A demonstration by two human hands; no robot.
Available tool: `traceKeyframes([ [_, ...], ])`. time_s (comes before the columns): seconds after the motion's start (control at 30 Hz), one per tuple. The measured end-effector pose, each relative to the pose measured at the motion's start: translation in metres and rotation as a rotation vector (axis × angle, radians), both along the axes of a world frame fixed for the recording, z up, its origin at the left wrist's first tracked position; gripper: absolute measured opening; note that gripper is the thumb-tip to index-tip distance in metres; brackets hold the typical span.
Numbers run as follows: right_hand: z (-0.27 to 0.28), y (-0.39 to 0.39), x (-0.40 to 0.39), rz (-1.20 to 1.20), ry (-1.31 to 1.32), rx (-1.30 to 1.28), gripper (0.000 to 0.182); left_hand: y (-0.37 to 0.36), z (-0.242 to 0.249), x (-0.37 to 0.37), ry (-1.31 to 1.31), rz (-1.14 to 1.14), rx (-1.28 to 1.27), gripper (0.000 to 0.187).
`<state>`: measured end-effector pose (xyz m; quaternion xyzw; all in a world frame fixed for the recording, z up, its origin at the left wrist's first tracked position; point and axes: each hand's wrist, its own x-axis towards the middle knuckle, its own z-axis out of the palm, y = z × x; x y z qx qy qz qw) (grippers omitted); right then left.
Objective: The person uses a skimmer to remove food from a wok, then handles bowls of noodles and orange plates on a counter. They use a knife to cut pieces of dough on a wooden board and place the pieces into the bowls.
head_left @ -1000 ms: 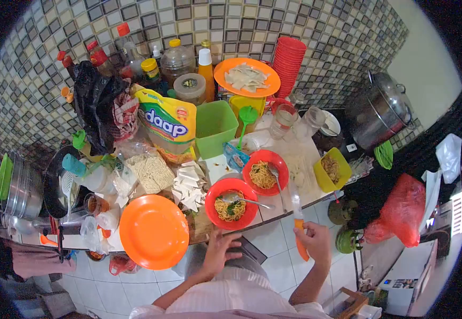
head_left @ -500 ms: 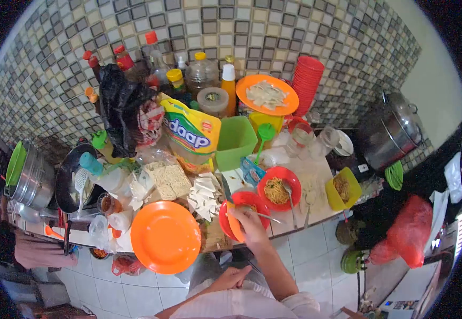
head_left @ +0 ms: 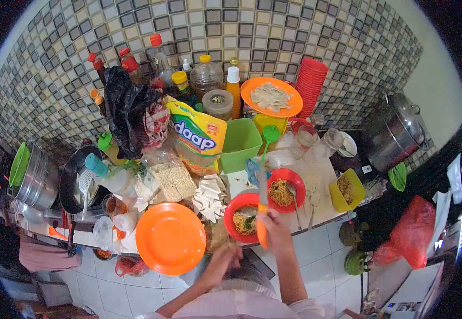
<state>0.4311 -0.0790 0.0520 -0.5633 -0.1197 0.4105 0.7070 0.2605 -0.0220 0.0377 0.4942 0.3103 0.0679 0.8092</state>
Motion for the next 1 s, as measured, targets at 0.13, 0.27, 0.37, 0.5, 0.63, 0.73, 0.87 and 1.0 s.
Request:
traceKeyframes([
  [0.13, 0.025, -0.028, 0.001, -0.032, -0.033, -0.034, 0.019, 0.048, 0.036, 0.045, -0.301, 0.286, -0.135, 0.045],
  [0.27, 0.003, -0.052, 0.011, -0.108, -0.083, -0.012, 0.023, 0.083, 0.046, 0.101, -0.4, 0.302, -0.174, 0.065],
  [0.37, 0.015, -0.056, 0.011, -0.173, -0.096, -0.003, 0.024, 0.099, 0.041, 0.138, -0.367, 0.334, -0.127, 0.074],
  [0.5, 0.016, -0.065, 0.008, -0.167, -0.148, 0.006, 0.025, 0.105, 0.029, 0.158, -0.396, 0.348, -0.099, 0.073],
  [0.63, 0.014, -0.07, 0.008, -0.143, -0.139, -0.03, 0.024, 0.105, 0.03, 0.161, -0.337, 0.385, -0.028, 0.074],
  [0.73, 0.015, -0.065, 0.01, -0.126, -0.103, -0.025, 0.023, 0.105, 0.033, 0.156, -0.335, 0.398, -0.018, 0.075],
  [0.87, 0.021, -0.045, 0.02, -0.196, -0.239, -0.074, 0.021, 0.088, 0.05, 0.136, -0.299, 0.348, 0.0, 0.071],
  [1.0, 0.039, -0.004, 0.055, -0.146, -0.63, -0.217, 0.023, 0.057, 0.051, 0.093, -0.272, 0.088, 0.03, 0.047],
])
